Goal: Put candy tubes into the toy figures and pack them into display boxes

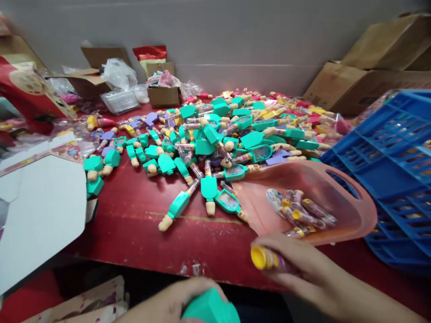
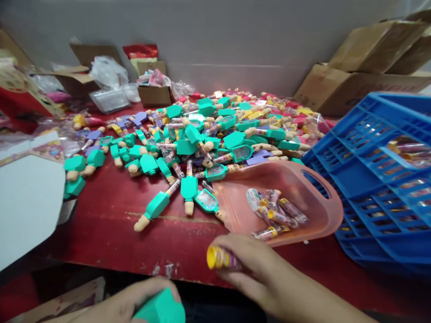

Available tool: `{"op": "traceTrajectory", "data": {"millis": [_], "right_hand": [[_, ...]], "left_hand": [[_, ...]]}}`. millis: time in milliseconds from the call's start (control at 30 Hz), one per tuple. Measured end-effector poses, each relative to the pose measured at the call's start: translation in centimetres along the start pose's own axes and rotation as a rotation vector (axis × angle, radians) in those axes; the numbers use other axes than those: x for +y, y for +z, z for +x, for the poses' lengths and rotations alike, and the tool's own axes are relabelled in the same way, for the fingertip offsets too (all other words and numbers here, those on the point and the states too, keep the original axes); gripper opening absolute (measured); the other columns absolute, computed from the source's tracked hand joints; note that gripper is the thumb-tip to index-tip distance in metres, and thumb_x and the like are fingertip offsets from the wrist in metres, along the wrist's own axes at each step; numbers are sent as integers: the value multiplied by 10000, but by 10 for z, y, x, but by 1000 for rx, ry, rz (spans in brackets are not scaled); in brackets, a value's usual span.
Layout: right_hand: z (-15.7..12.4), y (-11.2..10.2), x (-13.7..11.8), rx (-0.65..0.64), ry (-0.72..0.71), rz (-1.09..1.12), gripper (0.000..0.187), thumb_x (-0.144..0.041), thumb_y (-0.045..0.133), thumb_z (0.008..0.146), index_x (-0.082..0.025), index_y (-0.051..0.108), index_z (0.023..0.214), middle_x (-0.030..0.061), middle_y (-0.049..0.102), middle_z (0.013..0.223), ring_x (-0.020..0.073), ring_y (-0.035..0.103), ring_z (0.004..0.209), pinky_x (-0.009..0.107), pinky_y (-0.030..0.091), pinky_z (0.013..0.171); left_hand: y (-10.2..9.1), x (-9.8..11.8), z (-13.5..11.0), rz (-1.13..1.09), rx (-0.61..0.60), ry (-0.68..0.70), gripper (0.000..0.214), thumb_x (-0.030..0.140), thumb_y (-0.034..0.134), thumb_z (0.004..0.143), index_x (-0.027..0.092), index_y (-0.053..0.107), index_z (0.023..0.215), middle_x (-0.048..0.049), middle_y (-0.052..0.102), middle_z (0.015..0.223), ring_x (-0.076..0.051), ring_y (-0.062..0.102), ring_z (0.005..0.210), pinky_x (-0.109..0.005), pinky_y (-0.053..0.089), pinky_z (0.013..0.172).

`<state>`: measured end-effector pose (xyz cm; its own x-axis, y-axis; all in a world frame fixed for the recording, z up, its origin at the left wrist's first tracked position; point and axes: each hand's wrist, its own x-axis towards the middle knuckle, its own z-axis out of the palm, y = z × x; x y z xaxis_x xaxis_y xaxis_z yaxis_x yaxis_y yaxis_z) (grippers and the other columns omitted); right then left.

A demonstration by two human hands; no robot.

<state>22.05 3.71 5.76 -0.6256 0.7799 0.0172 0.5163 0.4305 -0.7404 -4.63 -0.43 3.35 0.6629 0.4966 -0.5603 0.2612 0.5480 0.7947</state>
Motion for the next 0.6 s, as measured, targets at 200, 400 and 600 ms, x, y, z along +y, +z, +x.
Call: {"op": "traceTrajectory", "data": {"millis": [200,400,600], "right_hand": [[11,20,-18,-59,-473,-553,153,-266,442,896,-172,543,959,12,576,659,146,497,548,284,335,507],[6,34,-33,-315,-477,-535,143,-255,467,880,-170,554,804,10,549,599,151,449,484,302,252,457],[-14,73,-18,-645,443,398,263,-418,504,808,-173,514,713,-40,401,516,88,314,440,212,236,419]], "left_hand": [[5,13,4,127,214,-29,498,387,732,546,186,604,983,25,522,845,-114,419,740,-195,361,667],[26,-6,0,563,231,-122,221,334,708,647,193,603,780,56,541,682,-105,475,641,-177,320,549],[36,-24,1,1135,122,-32,288,408,645,734,215,580,936,-21,672,837,-214,622,687,-243,387,529]]}}
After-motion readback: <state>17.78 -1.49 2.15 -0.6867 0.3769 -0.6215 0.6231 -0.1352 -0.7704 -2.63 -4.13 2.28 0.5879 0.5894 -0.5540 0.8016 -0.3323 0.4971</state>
